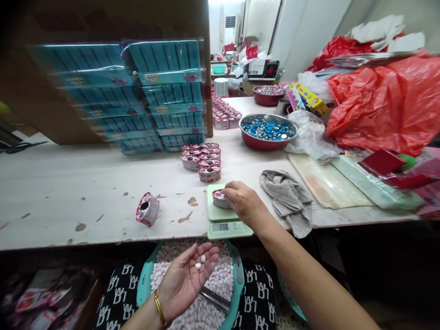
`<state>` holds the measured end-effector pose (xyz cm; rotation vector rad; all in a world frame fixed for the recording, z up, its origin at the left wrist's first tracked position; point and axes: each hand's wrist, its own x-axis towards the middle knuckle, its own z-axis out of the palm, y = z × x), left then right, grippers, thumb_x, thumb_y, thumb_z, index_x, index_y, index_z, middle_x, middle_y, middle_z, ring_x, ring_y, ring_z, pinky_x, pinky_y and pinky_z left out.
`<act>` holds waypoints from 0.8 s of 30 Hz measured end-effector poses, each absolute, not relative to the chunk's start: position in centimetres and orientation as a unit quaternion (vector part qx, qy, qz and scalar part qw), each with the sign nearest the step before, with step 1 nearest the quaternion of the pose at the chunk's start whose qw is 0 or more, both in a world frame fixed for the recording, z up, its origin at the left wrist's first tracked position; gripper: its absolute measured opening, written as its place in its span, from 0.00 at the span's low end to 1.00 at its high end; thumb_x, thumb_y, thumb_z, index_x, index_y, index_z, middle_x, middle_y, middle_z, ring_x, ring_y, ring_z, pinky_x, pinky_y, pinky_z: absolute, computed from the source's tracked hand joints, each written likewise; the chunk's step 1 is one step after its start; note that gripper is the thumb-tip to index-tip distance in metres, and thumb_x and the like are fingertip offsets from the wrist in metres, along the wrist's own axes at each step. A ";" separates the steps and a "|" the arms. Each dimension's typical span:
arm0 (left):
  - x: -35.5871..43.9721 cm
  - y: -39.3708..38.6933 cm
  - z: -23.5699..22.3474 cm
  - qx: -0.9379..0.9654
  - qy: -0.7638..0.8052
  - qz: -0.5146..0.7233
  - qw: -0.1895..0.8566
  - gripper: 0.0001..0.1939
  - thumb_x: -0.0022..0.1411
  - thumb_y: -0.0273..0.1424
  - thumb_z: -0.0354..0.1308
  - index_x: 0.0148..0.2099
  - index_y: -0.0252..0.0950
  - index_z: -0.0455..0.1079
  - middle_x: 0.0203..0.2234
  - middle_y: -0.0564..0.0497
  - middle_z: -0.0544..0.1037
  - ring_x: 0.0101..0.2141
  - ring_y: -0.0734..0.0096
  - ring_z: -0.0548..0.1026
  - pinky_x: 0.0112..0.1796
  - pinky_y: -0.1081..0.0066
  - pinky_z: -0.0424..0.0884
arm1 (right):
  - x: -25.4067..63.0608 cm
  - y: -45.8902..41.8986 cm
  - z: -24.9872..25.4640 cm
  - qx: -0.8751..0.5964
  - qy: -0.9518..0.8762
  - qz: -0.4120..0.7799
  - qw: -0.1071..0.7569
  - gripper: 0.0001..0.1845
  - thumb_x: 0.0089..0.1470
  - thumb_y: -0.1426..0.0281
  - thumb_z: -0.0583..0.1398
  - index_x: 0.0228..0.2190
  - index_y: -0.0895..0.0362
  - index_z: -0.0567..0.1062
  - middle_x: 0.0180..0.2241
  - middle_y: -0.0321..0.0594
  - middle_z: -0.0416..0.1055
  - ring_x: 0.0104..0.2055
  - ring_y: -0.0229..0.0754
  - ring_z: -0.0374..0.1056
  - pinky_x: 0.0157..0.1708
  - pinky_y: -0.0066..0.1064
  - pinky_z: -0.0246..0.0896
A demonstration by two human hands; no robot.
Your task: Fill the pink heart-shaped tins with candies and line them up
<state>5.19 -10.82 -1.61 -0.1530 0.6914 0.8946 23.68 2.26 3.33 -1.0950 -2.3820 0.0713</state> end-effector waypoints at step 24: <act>4.1 -15.7 -4.5 -0.131 0.304 0.334 0.882 0.18 0.57 0.40 0.50 0.42 0.31 0.67 0.28 0.47 0.75 0.29 0.72 0.73 0.37 0.71 0.65 | 19.2 -14.8 -6.2 -0.333 -0.892 0.272 0.139 0.08 0.49 0.73 0.56 0.35 0.56 0.68 0.36 0.40 0.68 0.40 0.39 0.61 0.36 0.28 0.62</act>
